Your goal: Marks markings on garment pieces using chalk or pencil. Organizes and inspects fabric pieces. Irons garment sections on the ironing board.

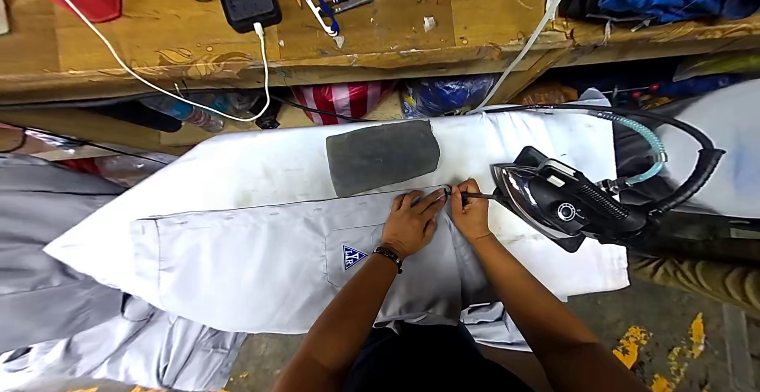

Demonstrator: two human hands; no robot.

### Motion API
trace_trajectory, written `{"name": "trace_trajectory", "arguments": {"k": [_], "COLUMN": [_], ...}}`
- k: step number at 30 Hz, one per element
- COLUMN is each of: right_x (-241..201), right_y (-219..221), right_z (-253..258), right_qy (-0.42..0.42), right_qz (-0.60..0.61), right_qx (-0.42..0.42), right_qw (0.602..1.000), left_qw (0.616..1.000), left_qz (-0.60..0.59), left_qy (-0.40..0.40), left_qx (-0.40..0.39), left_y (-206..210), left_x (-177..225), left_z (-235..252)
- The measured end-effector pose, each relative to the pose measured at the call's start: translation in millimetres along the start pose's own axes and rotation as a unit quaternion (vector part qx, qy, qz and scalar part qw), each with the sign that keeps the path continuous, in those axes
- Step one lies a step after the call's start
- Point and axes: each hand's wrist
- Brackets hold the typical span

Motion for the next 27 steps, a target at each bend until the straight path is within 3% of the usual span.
{"name": "trace_trajectory", "arguments": {"k": [3, 5, 9, 12, 17, 19, 21, 24, 27], "right_x": [-9, -41, -113, -144, -164, -185, -210, -244, -266], "right_y": [-5, -12, -17, 3, 28, 36, 61, 124, 187], "right_z": [6, 35, 154, 249, 322, 315, 299, 282, 283], "right_qy": [0.007, 0.052, 0.155, 0.183, 0.198, 0.158, 0.056, -0.064, -0.081], "right_qz": [-0.044, -0.072, -0.116, -0.21, -0.325, -0.349, -0.322, -0.298, -0.315], "right_qx": [-0.023, -0.054, -0.152, -0.145, -0.142, -0.1, -0.073, -0.153, -0.189], "right_qw": [0.999, 0.995, 0.969, 0.95, 0.914, 0.918, 0.942, 0.94, 0.926], "left_qw": [1.0, 0.999, 0.999, 0.999, 0.998, 0.998, 0.998, 0.998, 0.997], "left_qz": [-0.004, -0.008, -0.025, -0.037, -0.057, -0.06, -0.06, -0.069, -0.07], "left_qy": [-0.012, -0.017, -0.019, -0.022, -0.012, -0.013, -0.01, -0.006, 0.001], "left_qx": [-0.019, -0.026, -0.032, -0.023, -0.007, -0.006, 0.004, 0.008, 0.022], "left_y": [0, -4, -6, -8, -7, -5, -3, -2, -8], "left_x": [2, 2, 3, 4, 2, 2, 0, 1, 3], "left_z": [-2, 2, 0, 2, 3, 2, 2, 0, 0]}}
Point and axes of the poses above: each hand's wrist, its own z-axis towards the middle knuckle, its own y-axis out of the palm, x = y × z, and after that the axes turned 5 degrees about x, right-handed
